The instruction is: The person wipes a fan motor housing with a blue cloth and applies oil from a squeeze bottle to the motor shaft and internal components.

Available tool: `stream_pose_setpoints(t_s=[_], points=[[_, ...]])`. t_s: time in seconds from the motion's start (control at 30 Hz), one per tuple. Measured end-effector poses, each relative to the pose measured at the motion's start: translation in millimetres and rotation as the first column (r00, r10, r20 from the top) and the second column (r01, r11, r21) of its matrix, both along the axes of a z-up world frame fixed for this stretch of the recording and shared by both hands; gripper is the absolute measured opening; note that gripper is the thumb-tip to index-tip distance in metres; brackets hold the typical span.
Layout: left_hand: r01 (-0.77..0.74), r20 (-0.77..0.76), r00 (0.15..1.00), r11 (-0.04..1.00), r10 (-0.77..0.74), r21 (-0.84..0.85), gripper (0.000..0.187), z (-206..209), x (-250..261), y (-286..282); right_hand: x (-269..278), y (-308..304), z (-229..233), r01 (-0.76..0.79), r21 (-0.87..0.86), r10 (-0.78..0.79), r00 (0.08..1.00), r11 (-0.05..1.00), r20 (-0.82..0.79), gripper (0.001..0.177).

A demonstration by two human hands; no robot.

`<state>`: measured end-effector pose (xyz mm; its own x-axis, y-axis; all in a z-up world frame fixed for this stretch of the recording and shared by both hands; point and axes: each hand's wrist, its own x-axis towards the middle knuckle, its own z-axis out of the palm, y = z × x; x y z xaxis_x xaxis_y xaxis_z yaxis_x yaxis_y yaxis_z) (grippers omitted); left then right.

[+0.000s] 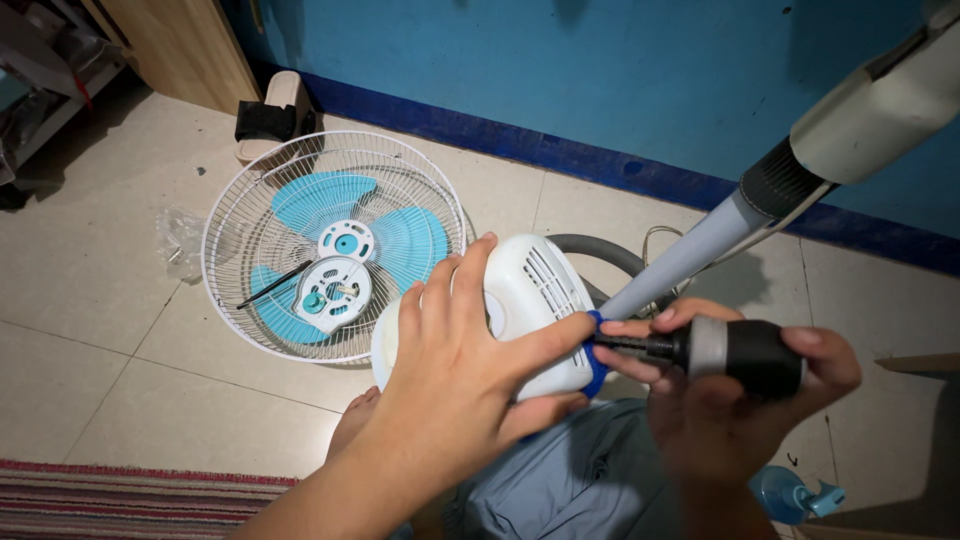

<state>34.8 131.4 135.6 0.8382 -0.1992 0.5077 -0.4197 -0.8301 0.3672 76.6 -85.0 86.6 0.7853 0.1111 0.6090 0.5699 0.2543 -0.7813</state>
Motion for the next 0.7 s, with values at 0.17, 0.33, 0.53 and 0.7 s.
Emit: stream_pose_setpoints(t_s=[0.17, 0.33, 0.53, 0.7], points=[[0.009, 0.011, 1.0, 0.999, -0.008, -0.035, 0.056, -1.0, 1.1, -0.4, 3.8, -5.7, -3.5, -0.088, 0.147, 0.1, 0.992, 0.985, -0.079, 0.043], [0.028, -0.004, 1.0, 0.998, -0.028, -0.054, 0.059, -1.9, 1.8, -1.0, 6.0, -9.2, -10.2, -0.148, 0.281, 0.192, 0.972, 0.948, -0.137, 0.046], [0.025, -0.012, 1.0, 0.998, -0.026, -0.063, 0.058, -2.0, 3.8, -1.1, 13.0, -12.5, -14.5, -0.113, 0.246, 0.164, 0.967, 0.963, -0.196, 0.05], [-0.005, -0.013, 1.0, 0.999, 0.004, -0.047, 0.058, -1.4, 2.2, -1.4, 20.3, -7.4, -10.6, -0.154, 0.379, 0.286, 0.903, 0.912, -0.321, 0.055]])
